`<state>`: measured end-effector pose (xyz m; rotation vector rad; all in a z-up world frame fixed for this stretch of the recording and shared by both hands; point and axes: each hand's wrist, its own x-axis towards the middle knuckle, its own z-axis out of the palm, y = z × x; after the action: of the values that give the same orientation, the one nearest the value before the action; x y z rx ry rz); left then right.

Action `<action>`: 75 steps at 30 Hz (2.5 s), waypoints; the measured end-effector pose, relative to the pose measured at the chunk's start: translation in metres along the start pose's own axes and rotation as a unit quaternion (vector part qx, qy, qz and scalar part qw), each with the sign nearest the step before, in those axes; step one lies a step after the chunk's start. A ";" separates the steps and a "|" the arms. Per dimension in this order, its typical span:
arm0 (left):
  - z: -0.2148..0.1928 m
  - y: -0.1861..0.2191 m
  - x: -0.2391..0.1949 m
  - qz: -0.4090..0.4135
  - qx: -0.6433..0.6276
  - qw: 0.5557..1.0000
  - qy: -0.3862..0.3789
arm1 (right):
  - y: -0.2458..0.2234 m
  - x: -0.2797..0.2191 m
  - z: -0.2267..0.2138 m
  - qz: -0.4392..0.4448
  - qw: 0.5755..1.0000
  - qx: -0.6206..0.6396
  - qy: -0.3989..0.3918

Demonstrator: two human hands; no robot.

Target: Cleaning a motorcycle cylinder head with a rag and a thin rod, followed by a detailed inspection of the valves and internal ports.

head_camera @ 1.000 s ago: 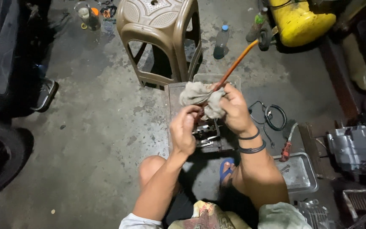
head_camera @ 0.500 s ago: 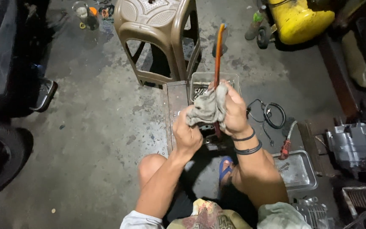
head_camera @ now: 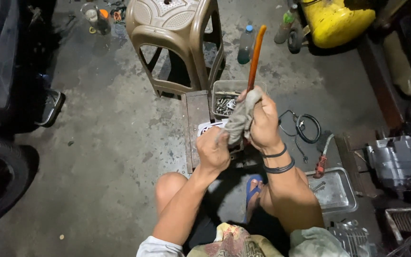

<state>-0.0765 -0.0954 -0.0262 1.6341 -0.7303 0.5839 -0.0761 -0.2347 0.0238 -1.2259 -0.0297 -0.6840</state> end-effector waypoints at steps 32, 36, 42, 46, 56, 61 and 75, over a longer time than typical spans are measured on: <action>-0.044 -0.028 0.044 -0.202 -0.194 0.957 -0.081 | -0.017 -0.011 -0.003 0.227 0.922 -0.084 -0.301; -0.031 -0.051 0.033 -0.262 -0.395 0.879 0.053 | -0.031 -0.008 0.007 0.222 0.906 -0.147 -0.328; -0.028 -0.040 0.044 -0.207 -0.464 0.855 0.101 | -0.041 -0.010 0.004 0.181 0.947 -0.147 -0.220; -0.028 -0.044 0.043 -0.203 -0.493 0.838 0.117 | -0.030 -0.004 -0.008 0.120 0.974 -0.161 -0.109; -0.022 -0.059 0.038 -0.187 -0.490 0.838 0.153 | -0.016 -0.020 -0.026 0.089 0.968 -0.202 -0.121; -0.020 -0.048 0.034 -0.171 -0.454 0.863 0.142 | -0.030 -0.019 -0.018 0.109 0.938 -0.272 -0.188; -0.018 -0.027 0.041 -0.178 -0.456 0.841 0.230 | -0.055 -0.018 -0.020 -0.120 0.900 -0.350 -0.228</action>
<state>-0.0284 -0.0808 -0.0114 0.6553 -0.2417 0.2558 -0.1243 -0.2523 0.0564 -2.0909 -0.3556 -0.6208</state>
